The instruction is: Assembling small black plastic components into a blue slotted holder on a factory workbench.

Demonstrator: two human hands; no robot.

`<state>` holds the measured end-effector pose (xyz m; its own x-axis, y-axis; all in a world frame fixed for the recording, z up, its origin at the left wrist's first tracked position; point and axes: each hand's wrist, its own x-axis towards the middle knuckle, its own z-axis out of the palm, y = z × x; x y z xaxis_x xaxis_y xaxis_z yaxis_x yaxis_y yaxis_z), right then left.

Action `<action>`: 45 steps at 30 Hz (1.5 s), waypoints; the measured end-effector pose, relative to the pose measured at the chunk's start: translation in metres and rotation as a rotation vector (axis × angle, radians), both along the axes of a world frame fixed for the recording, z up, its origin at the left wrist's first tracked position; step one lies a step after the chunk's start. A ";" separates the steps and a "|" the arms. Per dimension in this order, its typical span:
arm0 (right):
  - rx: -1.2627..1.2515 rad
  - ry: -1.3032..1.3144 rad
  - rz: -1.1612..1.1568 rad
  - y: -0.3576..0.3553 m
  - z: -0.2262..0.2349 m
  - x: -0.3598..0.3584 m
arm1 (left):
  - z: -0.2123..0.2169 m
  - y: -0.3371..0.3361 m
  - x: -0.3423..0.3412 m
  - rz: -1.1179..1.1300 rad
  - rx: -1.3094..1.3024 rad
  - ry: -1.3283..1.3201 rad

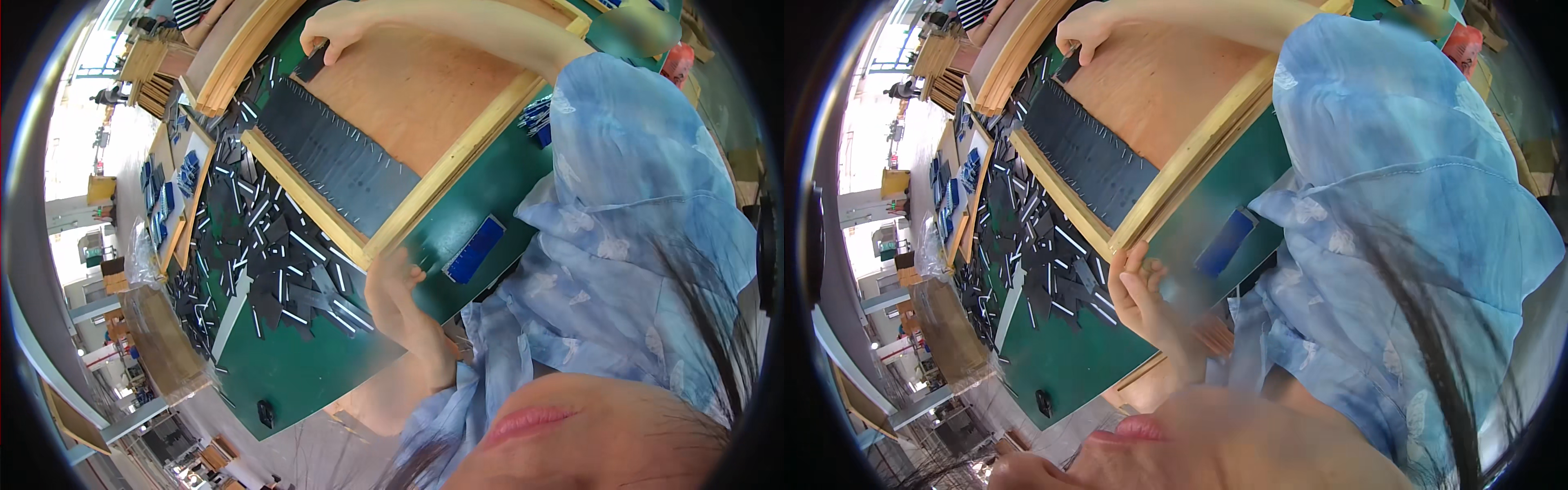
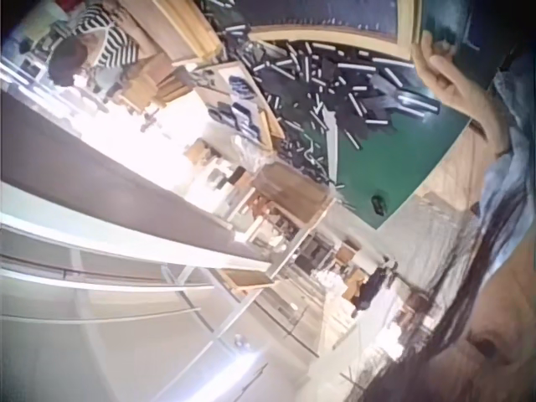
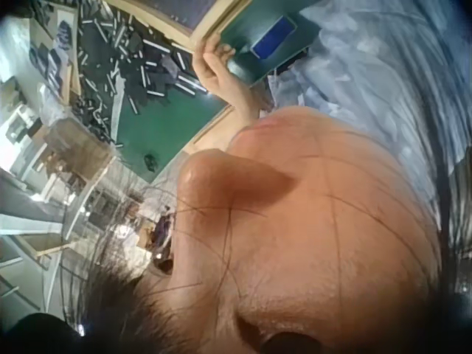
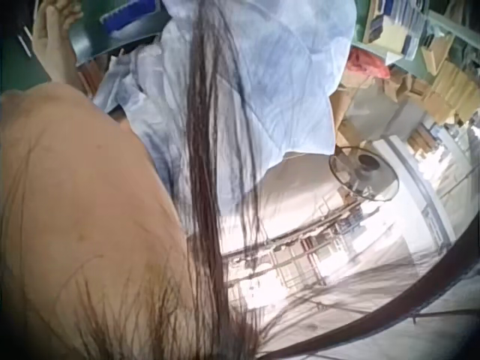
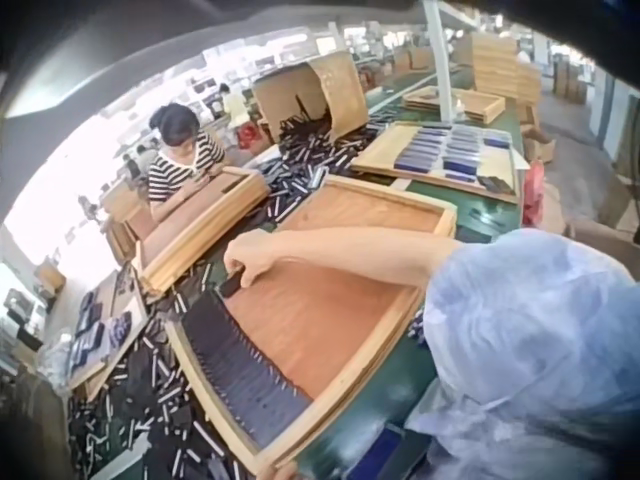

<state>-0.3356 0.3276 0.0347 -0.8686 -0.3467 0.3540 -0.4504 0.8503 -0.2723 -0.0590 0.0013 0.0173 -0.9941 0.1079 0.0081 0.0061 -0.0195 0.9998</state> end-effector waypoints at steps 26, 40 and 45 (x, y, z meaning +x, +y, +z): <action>-0.231 0.227 0.057 -0.040 0.041 0.097 | -0.057 -0.113 -0.069 0.329 -1.306 0.522; -0.555 -0.105 0.422 -0.118 0.057 0.236 | 0.002 -0.073 -0.030 0.331 -0.014 0.270; -0.556 -0.108 0.524 -0.153 0.048 0.245 | 0.021 -0.046 0.001 0.122 0.100 0.188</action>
<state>-0.0905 0.1743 0.0830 -0.6797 -0.5183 0.5190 -0.7031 0.2586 -0.6624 -0.0578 -0.0451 0.0387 -0.9797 -0.0232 0.1993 0.2007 -0.1063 0.9739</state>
